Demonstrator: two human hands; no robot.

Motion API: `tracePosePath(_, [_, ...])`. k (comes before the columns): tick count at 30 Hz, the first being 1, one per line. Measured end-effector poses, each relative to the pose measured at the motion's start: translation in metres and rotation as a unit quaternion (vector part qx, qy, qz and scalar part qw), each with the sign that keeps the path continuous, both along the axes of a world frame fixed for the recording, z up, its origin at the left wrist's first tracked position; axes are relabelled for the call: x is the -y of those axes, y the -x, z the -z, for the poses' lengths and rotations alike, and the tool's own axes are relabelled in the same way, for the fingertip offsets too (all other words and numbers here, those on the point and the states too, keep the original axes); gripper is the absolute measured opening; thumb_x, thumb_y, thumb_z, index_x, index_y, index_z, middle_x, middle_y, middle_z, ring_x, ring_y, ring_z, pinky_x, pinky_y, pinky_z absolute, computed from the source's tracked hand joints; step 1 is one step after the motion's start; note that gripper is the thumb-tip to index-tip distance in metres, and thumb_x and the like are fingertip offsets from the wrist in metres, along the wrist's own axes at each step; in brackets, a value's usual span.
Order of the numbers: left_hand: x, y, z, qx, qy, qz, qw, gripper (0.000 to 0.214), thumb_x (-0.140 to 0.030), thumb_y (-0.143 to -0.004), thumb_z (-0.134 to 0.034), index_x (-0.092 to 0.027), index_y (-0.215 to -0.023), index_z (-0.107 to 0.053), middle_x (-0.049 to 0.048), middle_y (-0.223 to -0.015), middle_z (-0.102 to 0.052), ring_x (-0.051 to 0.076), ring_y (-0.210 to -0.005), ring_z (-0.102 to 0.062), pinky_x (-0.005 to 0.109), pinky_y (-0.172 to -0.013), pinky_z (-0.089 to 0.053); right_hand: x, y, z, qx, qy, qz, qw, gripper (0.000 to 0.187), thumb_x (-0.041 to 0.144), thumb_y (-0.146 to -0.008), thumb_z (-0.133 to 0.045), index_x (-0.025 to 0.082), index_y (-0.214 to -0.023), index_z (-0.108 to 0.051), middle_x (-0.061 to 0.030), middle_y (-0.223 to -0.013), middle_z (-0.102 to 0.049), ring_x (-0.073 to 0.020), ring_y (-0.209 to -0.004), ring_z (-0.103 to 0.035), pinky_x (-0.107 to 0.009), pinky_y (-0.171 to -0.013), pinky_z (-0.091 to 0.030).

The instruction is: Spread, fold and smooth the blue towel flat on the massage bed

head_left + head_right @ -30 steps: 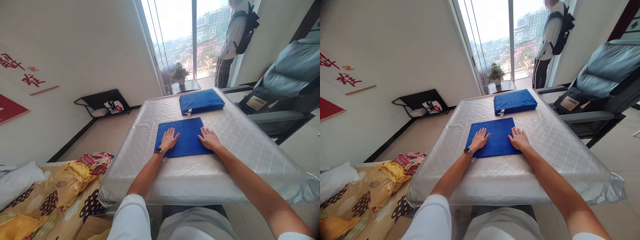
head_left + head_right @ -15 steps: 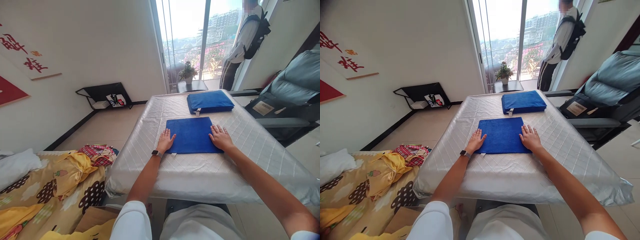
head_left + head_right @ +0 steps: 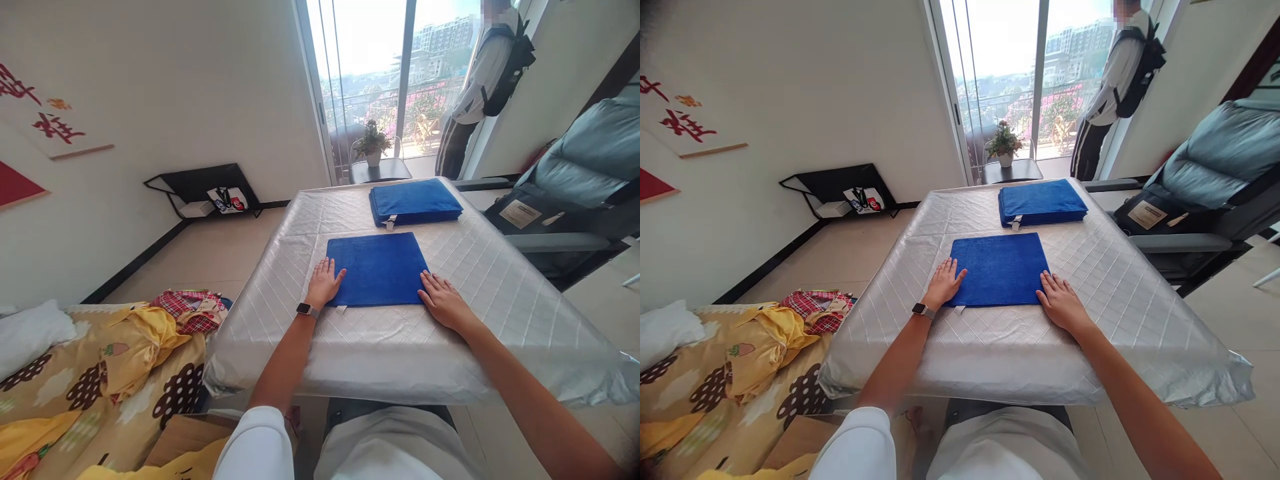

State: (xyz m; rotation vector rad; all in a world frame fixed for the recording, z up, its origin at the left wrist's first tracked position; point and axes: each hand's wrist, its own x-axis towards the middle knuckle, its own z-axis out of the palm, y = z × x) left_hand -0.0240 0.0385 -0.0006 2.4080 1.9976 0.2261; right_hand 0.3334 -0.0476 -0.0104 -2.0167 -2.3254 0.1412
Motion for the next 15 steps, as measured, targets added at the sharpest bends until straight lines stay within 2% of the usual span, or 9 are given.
tracePosePath(2, [0.004, -0.008, -0.005, -0.003, -0.021, 0.014, 1.0, 0.077, -0.059, -0.107, -0.018, -0.004, -0.158, -0.037, 0.0208, -0.166, -0.03, 0.028, -0.157, -0.023, 0.043, -0.128, -0.018, 0.0, 0.001, 0.001, 0.0, -0.003, 0.003, 1.0, 0.068, 0.045, -0.107, -0.017, 0.013, -0.165, -0.028, -0.0073, -0.17, -0.022, -0.0234, -0.158, -0.019, -0.045, -0.129, -0.018])
tracePosePath(4, [0.011, -0.026, -0.01, -0.002, -0.027, 0.064, 0.998, 0.074, -0.057, -0.108, -0.019, -0.006, -0.157, -0.038, 0.019, -0.167, -0.03, 0.027, -0.157, -0.022, 0.043, -0.128, -0.02, 0.002, 0.002, 0.002, 0.002, -0.004, 0.004, 1.0, 0.068, 0.044, -0.107, -0.016, 0.012, -0.165, -0.028, -0.0071, -0.17, -0.022, -0.0232, -0.158, -0.02, -0.044, -0.129, -0.017])
tracePosePath(7, [0.026, -0.069, -0.014, -0.002, -0.011, 0.19, 0.982, 0.072, -0.058, -0.108, -0.022, -0.01, -0.158, -0.037, 0.0151, -0.168, -0.029, 0.024, -0.158, -0.021, 0.041, -0.128, -0.021, 0.003, 0.003, 0.003, 0.003, -0.003, 0.006, 1.0, 0.068, 0.044, -0.106, -0.017, 0.013, -0.165, -0.028, -0.0071, -0.171, -0.021, -0.0235, -0.157, -0.021, -0.046, -0.129, -0.018])
tracePosePath(11, [0.048, -0.136, -0.013, -0.008, 0.003, 0.339, 0.941, 0.073, -0.06, -0.108, -0.025, -0.011, -0.161, -0.031, 0.0115, -0.169, -0.025, 0.021, -0.159, -0.016, 0.038, -0.13, -0.014, 0.004, 0.003, 0.005, 0.007, -0.001, 0.008, 1.0, 0.068, 0.043, -0.105, -0.017, 0.014, -0.165, -0.028, -0.007, -0.171, -0.019, -0.024, -0.157, -0.02, -0.047, -0.128, -0.018])
tracePosePath(13, [0.054, -0.157, -0.012, -0.012, 0.01, 0.371, 0.929, 0.071, -0.06, -0.108, -0.027, -0.014, -0.163, -0.029, 0.0088, -0.169, -0.025, 0.019, -0.159, -0.015, 0.037, -0.13, -0.012, 0.004, 0.003, 0.006, 0.013, -0.002, 0.003, 1.0, 0.067, 0.042, -0.105, -0.017, 0.014, -0.165, -0.028, -0.0062, -0.171, -0.02, -0.0237, -0.158, -0.019, -0.046, -0.128, -0.017])
tracePosePath(15, [0.057, -0.163, -0.011, -0.011, 0.018, 0.372, 0.928, 0.07, -0.059, -0.108, -0.026, -0.017, -0.163, -0.028, 0.0067, -0.169, -0.026, 0.018, -0.158, -0.015, 0.037, -0.13, -0.011, 0.004, 0.002, 0.007, 0.014, -0.002, 0.0, 1.0, 0.067, 0.042, -0.105, -0.017, 0.015, -0.165, -0.028, -0.0059, -0.171, -0.02, -0.0235, -0.158, -0.018, -0.046, -0.128, -0.018])
